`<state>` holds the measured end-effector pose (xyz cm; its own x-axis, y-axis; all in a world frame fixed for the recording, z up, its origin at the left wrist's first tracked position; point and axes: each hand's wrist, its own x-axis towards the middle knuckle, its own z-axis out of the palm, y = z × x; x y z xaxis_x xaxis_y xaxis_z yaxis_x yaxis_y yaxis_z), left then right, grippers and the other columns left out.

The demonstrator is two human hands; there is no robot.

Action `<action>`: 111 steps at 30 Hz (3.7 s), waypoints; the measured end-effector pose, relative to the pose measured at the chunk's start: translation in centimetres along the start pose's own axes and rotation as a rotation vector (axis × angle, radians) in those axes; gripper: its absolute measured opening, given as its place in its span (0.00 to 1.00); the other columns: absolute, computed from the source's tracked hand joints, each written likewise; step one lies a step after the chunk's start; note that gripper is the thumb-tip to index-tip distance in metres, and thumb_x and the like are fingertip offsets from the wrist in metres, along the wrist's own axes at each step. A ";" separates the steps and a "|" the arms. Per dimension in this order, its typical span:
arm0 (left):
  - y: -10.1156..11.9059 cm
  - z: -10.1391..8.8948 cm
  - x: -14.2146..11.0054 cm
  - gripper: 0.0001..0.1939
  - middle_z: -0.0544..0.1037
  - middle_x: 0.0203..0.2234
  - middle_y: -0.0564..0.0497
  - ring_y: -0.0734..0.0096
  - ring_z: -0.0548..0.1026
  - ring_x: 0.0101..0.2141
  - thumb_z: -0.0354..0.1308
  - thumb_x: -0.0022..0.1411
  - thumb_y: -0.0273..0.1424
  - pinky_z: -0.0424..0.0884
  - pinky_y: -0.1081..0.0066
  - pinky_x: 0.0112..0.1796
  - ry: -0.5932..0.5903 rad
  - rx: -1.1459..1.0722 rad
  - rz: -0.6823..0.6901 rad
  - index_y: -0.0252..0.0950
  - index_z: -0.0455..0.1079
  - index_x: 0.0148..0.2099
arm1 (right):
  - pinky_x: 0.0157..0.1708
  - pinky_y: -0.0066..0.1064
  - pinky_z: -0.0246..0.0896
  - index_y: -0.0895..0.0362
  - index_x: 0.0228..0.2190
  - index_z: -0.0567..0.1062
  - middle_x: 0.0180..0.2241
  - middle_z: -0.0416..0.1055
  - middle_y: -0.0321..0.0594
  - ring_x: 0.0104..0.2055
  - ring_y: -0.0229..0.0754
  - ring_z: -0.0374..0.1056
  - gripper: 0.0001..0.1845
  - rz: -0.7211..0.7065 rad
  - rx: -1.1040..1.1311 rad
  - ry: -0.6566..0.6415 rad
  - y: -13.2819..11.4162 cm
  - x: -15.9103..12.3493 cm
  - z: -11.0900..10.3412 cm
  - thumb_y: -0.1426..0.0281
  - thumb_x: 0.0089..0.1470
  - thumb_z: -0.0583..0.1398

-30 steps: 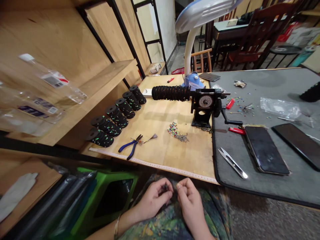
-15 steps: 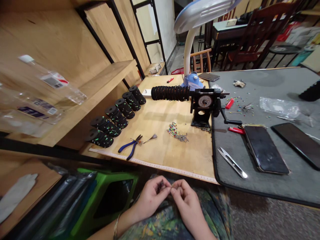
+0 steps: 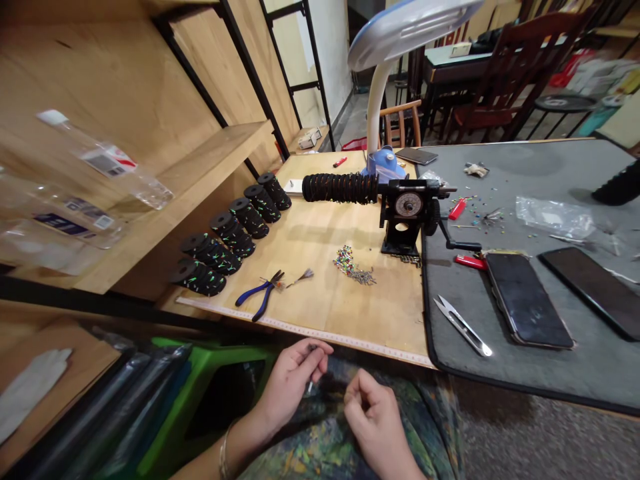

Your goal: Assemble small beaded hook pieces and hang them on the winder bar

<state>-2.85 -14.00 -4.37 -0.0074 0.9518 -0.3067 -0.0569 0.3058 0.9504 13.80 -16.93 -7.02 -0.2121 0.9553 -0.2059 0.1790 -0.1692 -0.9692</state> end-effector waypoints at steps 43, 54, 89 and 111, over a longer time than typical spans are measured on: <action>3.2 -0.3 -0.9 0.07 0.76 0.21 0.52 0.74 0.71 0.24 0.57 0.58 0.26 0.62 0.76 0.27 -0.149 0.624 0.309 0.34 0.74 0.28 | 0.24 0.26 0.57 0.57 0.30 0.72 0.19 0.68 0.33 0.22 0.37 0.63 0.11 -0.140 -0.107 -0.154 -2.8 2.3 -0.6 0.63 0.58 0.55; 5.4 -3.4 4.5 0.08 0.77 0.33 0.45 0.61 0.75 0.35 0.51 0.63 0.28 0.68 0.66 0.36 0.099 1.076 0.521 0.36 0.71 0.38 | 0.20 0.25 0.45 0.56 0.24 0.69 0.18 0.51 0.27 0.20 0.34 0.48 0.23 -0.015 0.143 0.223 -1.7 2.1 -2.3 0.48 0.51 0.58; 9.3 9.2 13.8 0.07 0.76 0.37 0.44 0.64 0.73 0.40 0.52 0.65 0.26 0.69 0.62 0.43 -0.144 1.085 0.431 0.33 0.71 0.39 | 0.16 0.23 0.37 0.55 0.23 0.66 0.14 0.48 0.23 0.16 0.30 0.42 0.29 0.141 0.443 0.219 0.4 0.8 -3.0 0.40 0.40 0.62; -0.9 0.9 -1.5 0.10 0.71 0.28 0.52 0.72 0.71 0.30 0.59 0.57 0.30 0.68 0.74 0.28 -0.127 -0.052 -0.052 0.36 0.60 0.39 | 0.16 0.22 0.45 0.54 0.24 0.63 0.17 0.70 0.32 0.14 0.31 0.53 0.21 0.136 0.303 -0.100 0.2 0.0 1.9 0.49 0.55 0.55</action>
<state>-1.92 -15.64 -4.71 0.1231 0.9311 -0.3434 -0.1060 0.3564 0.9283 12.01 -17.42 -7.46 -0.3020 0.8928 -0.3341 -0.0779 -0.3724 -0.9248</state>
